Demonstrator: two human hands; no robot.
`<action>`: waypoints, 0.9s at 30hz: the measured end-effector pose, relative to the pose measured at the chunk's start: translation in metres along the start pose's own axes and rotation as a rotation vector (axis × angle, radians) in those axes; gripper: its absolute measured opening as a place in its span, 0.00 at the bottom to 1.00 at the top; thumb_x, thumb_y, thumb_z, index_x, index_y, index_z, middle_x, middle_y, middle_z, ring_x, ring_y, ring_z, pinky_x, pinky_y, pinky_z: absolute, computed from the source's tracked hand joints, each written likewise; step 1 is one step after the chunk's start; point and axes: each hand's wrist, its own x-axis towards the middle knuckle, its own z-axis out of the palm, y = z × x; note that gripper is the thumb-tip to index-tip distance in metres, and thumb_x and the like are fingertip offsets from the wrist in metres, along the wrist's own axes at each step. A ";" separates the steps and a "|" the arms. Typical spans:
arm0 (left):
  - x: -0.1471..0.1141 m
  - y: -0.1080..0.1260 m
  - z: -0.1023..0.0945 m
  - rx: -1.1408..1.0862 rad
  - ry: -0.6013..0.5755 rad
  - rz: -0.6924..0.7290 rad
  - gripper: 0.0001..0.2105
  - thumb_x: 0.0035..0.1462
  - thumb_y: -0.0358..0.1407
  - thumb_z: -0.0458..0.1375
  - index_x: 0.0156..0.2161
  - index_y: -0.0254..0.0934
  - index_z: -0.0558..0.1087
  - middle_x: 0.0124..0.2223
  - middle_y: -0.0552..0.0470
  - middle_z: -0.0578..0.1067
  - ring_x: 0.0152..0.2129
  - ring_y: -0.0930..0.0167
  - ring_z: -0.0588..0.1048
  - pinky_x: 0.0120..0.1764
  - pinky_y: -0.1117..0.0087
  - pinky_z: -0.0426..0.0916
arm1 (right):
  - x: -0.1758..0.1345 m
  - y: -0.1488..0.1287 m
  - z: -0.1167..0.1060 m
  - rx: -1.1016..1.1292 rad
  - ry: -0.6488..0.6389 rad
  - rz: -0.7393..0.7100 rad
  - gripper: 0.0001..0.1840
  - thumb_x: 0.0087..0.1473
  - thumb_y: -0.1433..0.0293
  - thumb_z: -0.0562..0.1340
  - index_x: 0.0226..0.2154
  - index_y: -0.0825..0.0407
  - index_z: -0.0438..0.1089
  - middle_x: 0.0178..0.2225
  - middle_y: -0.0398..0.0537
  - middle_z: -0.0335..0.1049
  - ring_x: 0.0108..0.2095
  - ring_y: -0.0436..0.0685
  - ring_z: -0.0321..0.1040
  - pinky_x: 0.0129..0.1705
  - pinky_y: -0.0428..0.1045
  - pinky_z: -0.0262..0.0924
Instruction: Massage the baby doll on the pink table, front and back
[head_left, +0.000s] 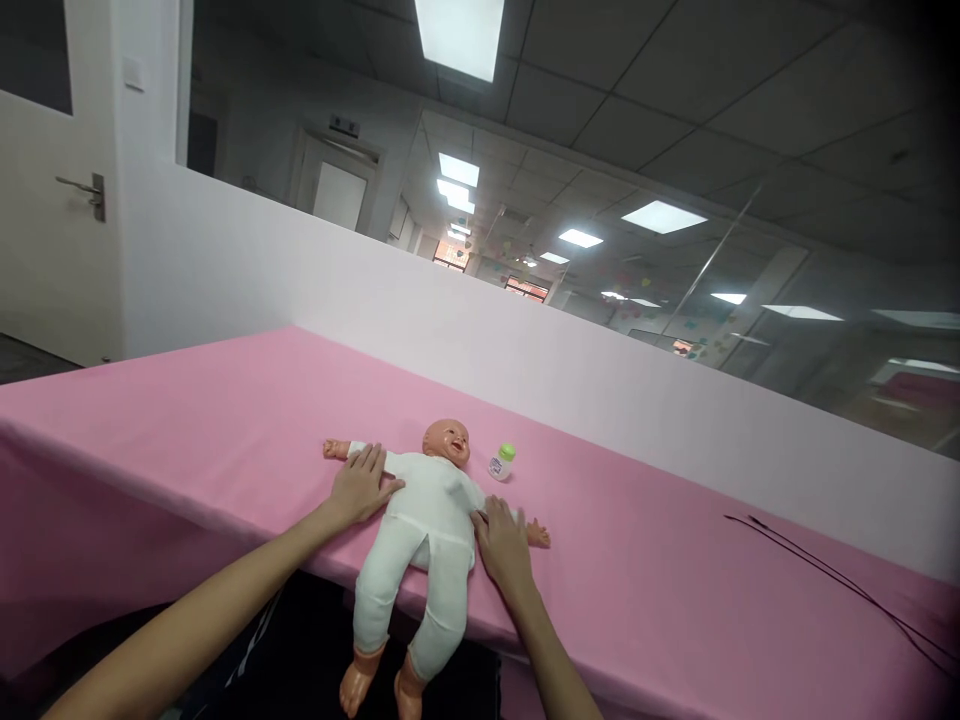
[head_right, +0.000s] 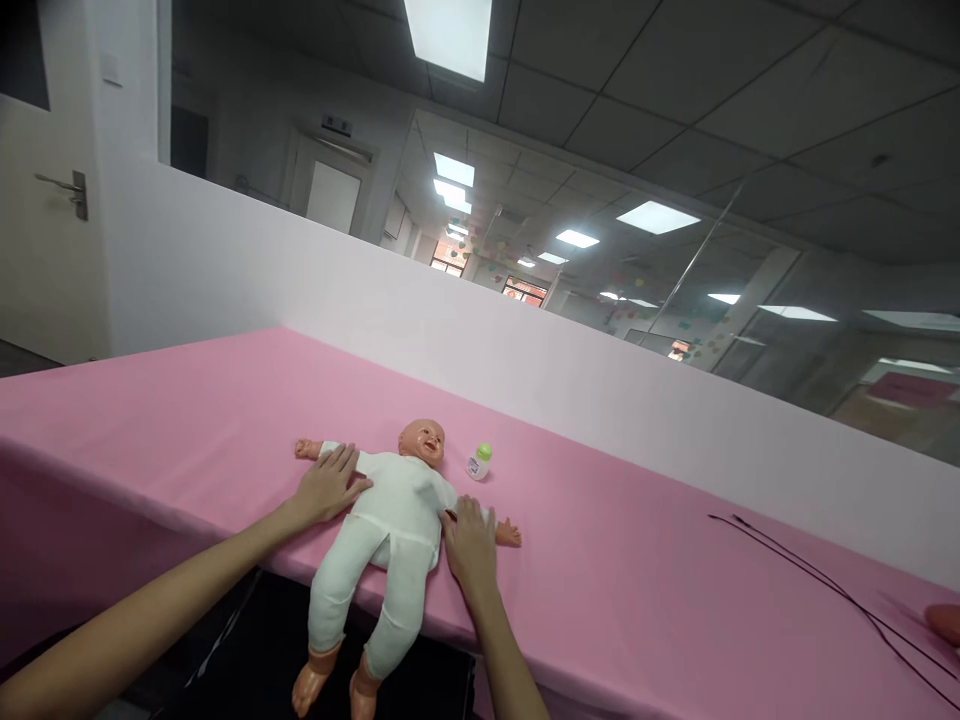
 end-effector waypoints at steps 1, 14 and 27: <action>0.000 -0.004 0.000 0.068 0.041 -0.016 0.38 0.68 0.56 0.47 0.68 0.24 0.63 0.71 0.28 0.59 0.71 0.47 0.55 0.70 0.46 0.44 | -0.005 0.005 -0.004 -0.094 0.019 -0.002 0.34 0.70 0.55 0.47 0.63 0.62 0.67 0.67 0.67 0.63 0.70 0.74 0.54 0.73 0.72 0.30; 0.011 0.069 0.004 -0.428 -0.130 0.200 0.37 0.70 0.56 0.45 0.72 0.31 0.59 0.74 0.36 0.53 0.73 0.54 0.48 0.71 0.52 0.47 | 0.013 -0.058 -0.012 0.460 -0.095 -0.132 0.44 0.67 0.45 0.47 0.71 0.59 0.55 0.73 0.60 0.49 0.74 0.65 0.46 0.75 0.64 0.39; 0.013 -0.049 -0.049 0.148 -0.042 -0.191 0.33 0.63 0.53 0.52 0.65 0.32 0.69 0.71 0.29 0.60 0.70 0.37 0.51 0.66 0.34 0.33 | -0.008 0.053 -0.049 -0.117 0.056 0.308 0.30 0.68 0.58 0.50 0.57 0.62 0.72 0.58 0.73 0.71 0.61 0.75 0.66 0.60 0.63 0.60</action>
